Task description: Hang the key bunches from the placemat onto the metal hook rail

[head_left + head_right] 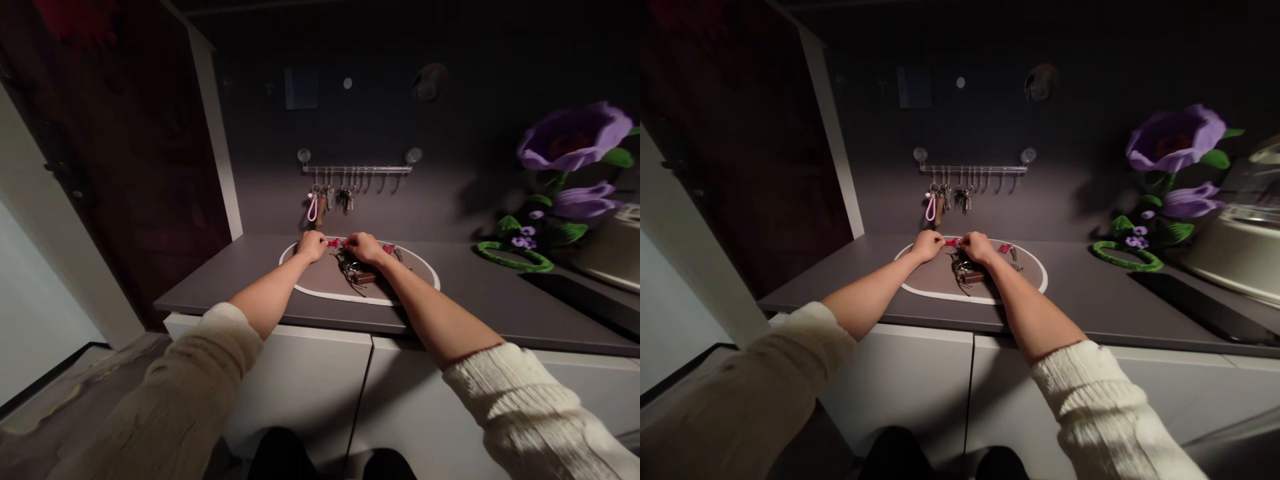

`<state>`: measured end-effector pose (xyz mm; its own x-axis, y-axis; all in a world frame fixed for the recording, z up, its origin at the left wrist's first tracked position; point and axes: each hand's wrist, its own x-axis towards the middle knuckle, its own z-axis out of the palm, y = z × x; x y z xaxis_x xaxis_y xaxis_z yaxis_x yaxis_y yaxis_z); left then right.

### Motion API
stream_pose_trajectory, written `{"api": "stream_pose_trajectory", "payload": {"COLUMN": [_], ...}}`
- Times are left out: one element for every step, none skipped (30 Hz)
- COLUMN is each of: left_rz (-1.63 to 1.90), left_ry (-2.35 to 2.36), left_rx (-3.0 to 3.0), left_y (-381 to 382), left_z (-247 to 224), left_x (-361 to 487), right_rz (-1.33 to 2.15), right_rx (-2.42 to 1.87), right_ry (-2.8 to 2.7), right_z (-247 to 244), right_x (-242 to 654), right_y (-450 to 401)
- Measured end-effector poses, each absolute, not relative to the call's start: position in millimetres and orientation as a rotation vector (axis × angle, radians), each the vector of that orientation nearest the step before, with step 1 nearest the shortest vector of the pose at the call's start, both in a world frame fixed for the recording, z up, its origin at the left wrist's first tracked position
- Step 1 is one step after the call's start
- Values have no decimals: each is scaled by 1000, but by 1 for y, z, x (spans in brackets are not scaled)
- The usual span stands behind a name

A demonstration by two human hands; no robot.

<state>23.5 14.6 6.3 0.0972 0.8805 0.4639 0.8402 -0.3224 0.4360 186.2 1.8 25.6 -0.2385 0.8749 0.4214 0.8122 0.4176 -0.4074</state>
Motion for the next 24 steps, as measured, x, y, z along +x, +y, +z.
{"api": "stream_pose_trajectory", "payload": {"left_rz": [1068, 1098, 1131, 1167, 1203, 1238, 1271, 1298, 1320, 1333, 1338, 1334, 1321, 1301, 1278, 1259, 1247, 1241, 1240, 1241, 1244, 1246, 1246, 1247], "left_ry": [1771, 1746, 1717, 1680, 1635, 1583, 1528, 1472, 1413, 1348, 1278, 1205, 1138, 1078, 1032, 1002, 981, 964, 947, 926, 903, 878, 853, 831], "left_rx": [2257, 2230, 2199, 2163, 2117, 2057, 1983, 1898, 1810, 1726, 1649, 1584, 1530, 1485, 1446, 1411, 1379, 1349, 1321, 1298, 1280, 1267, 1259, 1253], "left_y": [15, 16, 16, 16, 15, 15, 15, 14, 14, 14, 14, 14, 13, 12, 11, 10, 8, 7, 5, 4, 2, 1, 1, 0], "left_z": [6, 6, 7, 7, 7, 7, 8, 9, 9, 10, 11, 13, 14, 15, 17, 18, 19, 21, 22, 23, 24, 24, 25, 26], "left_x": [22, 22, 21, 21, 20, 21, 21, 21, 21, 22, 22, 23, 23, 24, 24, 25, 25, 26, 26, 26, 26, 26, 26, 25], "right_rz": [134, 129, 124, 124, 131, 145, 162, 177, 188, 195, 197, 196, 195, 195, 197, 203, 211, 225, 242, 256, 267, 279, 292, 308], "right_rx": [-1424, -1425, -1427, -1426, -1418, -1404, -1391, -1384, -1381, -1384, -1392, -1401, -1408, -1413, -1418, -1421, -1416, -1402, -1379, -1349, -1316, -1281, -1247, -1216], "right_ry": [-2080, -2077, -2073, -2065, -2052, -2041, -2032, -2026, -2024, -2025, -2027, -2027, -2023, -2021, -2019, -2016, -2007, -1992, -1967, -1937, -1909, -1884, -1866, -1855], "right_z": [25, 24, 24, 23, 23, 23, 23, 23, 24, 24, 25, 25, 26, 27, 27, 28, 28, 28, 29, 29, 29, 30, 30, 31], "right_x": [186, 187, 187, 187, 187, 187, 187, 187, 187, 186, 186, 186, 185, 185, 184, 184, 183, 183, 182, 182, 181, 181, 180, 180], "right_y": [2, 3, 3, 4, 4, 4, 4, 3, 3, 2, 1, 0, -1, -2, -3, -3, -4, -4, -4, -5, -5, -5, -6, -7]}}
